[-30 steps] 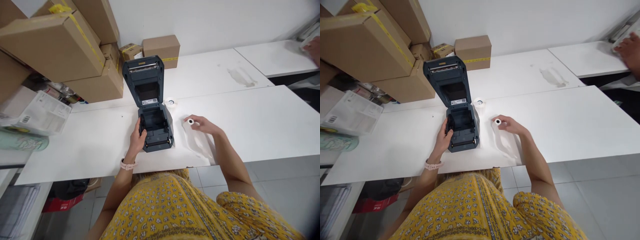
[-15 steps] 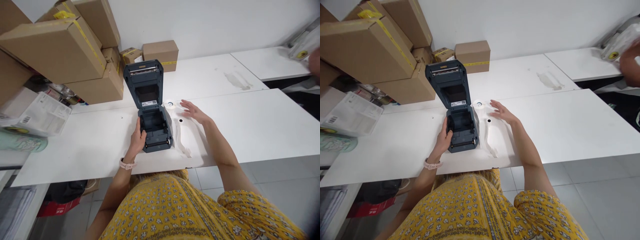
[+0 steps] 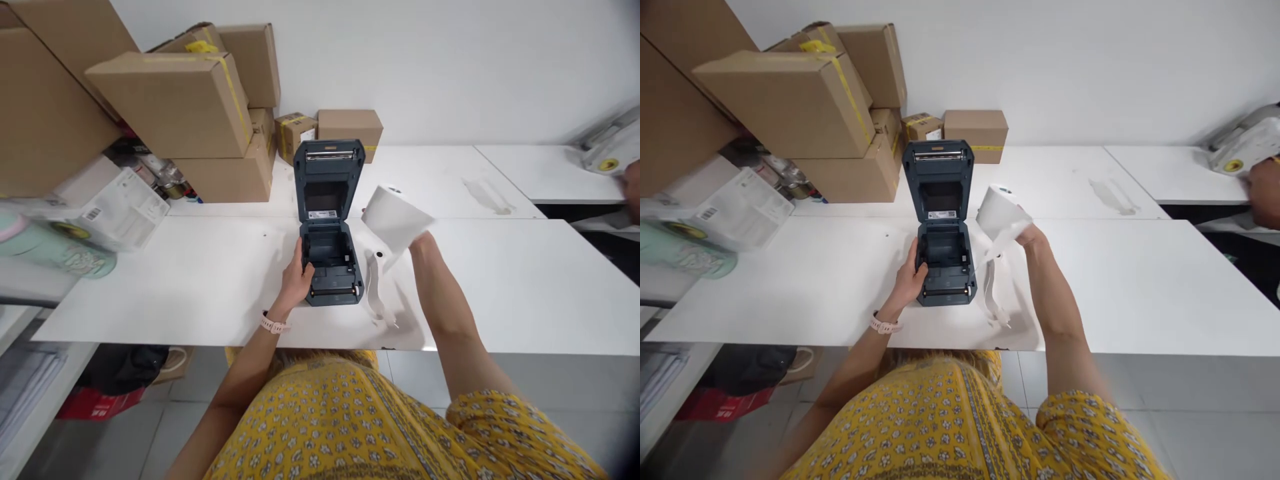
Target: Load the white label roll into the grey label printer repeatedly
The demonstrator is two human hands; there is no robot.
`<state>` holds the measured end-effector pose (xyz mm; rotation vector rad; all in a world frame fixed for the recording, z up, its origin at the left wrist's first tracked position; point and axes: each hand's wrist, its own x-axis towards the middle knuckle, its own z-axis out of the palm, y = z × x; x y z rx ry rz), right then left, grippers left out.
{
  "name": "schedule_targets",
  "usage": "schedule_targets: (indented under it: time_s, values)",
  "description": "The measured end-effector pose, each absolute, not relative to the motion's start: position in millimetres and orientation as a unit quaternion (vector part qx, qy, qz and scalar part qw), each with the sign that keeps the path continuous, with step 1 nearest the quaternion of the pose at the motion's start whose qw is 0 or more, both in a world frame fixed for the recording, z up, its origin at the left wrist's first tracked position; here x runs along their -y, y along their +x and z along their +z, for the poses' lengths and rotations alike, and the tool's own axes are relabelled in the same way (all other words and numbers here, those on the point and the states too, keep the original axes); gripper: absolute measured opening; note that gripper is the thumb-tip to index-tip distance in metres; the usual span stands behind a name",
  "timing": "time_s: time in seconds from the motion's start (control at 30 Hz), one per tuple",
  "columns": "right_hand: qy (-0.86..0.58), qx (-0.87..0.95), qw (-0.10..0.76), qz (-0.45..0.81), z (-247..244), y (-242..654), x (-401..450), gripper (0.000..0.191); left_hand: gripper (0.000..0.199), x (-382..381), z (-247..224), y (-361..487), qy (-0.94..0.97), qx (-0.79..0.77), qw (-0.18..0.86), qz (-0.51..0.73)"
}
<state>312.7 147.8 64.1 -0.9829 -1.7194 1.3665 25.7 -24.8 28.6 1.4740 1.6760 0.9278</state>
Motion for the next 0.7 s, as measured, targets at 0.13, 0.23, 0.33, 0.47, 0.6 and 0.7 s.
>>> schedule_targets:
  time_s: [0.13,0.23,0.33,0.47,0.6,0.7]
  values:
    - [-0.311,0.763,0.27,0.499,105.9,286.9,-130.4,0.083,0.081,25.5,27.8,26.4,0.564,-0.655,0.344,0.366]
    - [-0.282,0.879,0.126,0.362,116.7,248.1,-123.5,0.078,0.081,25.9,24.7,26.2,0.566,-0.651,0.344,0.372]
    - [-0.282,0.935,-0.004,0.215,106.5,212.9,-123.7,0.069,0.081,25.6,19.9,24.7,0.575,-0.642,0.335,0.381]
    - [-0.295,0.944,-0.068,0.127,80.4,190.2,-126.9,0.07,0.079,24.9,13.6,21.7,0.59,-0.627,0.32,0.396]
    - [-0.294,0.947,-0.047,0.119,70.2,195.6,-122.4,0.077,0.075,25.1,10.9,20.4,0.596,-0.614,0.316,0.409]
    - [-0.269,0.953,0.042,0.133,73.6,209.1,-105.6,0.072,0.074,25.6,11.5,21.5,0.587,-0.615,0.319,0.419]
